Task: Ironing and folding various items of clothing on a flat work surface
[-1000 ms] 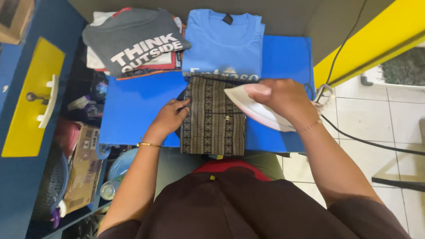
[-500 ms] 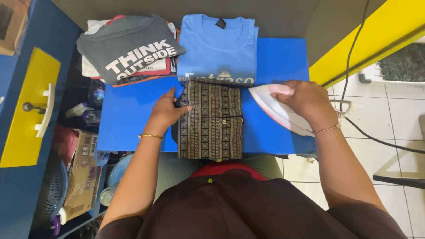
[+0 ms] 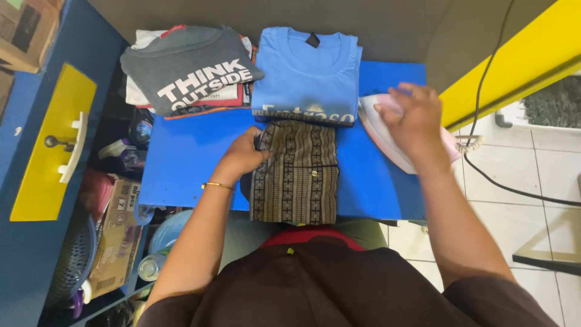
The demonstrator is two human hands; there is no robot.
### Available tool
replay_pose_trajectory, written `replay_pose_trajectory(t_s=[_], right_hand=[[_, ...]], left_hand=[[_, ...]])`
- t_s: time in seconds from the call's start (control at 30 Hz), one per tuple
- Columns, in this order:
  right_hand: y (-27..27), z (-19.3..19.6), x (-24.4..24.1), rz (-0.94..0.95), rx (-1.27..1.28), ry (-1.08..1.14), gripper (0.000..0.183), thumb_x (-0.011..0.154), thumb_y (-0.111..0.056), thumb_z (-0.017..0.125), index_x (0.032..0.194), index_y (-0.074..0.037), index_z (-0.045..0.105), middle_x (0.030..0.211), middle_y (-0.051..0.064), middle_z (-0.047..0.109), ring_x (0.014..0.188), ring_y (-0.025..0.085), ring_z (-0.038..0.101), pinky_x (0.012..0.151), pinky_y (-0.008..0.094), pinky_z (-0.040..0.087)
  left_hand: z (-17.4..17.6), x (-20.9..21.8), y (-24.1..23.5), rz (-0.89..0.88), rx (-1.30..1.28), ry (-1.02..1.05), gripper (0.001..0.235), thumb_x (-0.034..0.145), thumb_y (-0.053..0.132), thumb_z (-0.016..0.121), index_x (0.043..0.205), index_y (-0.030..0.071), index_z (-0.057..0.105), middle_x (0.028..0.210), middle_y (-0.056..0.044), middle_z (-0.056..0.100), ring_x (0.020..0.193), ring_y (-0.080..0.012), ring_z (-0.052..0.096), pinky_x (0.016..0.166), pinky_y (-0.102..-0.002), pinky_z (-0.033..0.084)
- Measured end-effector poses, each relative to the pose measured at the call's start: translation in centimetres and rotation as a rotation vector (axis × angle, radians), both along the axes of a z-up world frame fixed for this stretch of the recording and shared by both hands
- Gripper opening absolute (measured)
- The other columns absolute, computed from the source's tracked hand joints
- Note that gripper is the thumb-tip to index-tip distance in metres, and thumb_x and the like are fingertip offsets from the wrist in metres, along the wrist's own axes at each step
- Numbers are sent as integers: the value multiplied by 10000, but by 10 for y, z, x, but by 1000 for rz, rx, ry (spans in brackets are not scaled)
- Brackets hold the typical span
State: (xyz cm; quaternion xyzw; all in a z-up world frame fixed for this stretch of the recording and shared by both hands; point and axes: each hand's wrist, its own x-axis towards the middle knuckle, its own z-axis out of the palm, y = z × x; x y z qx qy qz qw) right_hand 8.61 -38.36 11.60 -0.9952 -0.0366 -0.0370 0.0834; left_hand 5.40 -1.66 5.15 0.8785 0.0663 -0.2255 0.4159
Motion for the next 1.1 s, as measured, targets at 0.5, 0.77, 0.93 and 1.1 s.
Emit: replay_pose_trajectory(t_s=[0.5,0.77,0.93,1.1], right_hand=[[86,-92,-46,-138,1499,661,496,747,7,859,1189,76,645,1060,212,730,899,309,742,669,356,601],[74,15,-53,472,764,-330,319,692,-174,919,854,-42,678,836,110,633,934,324,638,862,385,525],[99,-33,-88,700,261,-498,123,854,-273,666,889,-160,632,956,34,560,1101,306,566,1043,495,416],[124,-163,-91,828,138,-172,296,754,-488,592,920,-247,636,1059,25,560,1230,334,500,979,552,377]], left_hand=[[-11,-7,15,156,-794,-241,521,683,-125,607,1151,88,685,911,-110,733,826,-206,655,744,-302,559],[106,-7,35,-121,-504,-830,216,781,-23,853,923,101,748,1268,-120,638,1128,-312,624,995,-368,460],[48,-7,35,-2,-492,-772,230,809,-158,709,873,62,732,1435,-268,493,1260,-482,527,1083,-455,432],[-46,-11,60,-46,-219,-622,410,743,-240,594,906,92,773,1386,-271,560,1222,-562,557,1020,-531,495]])
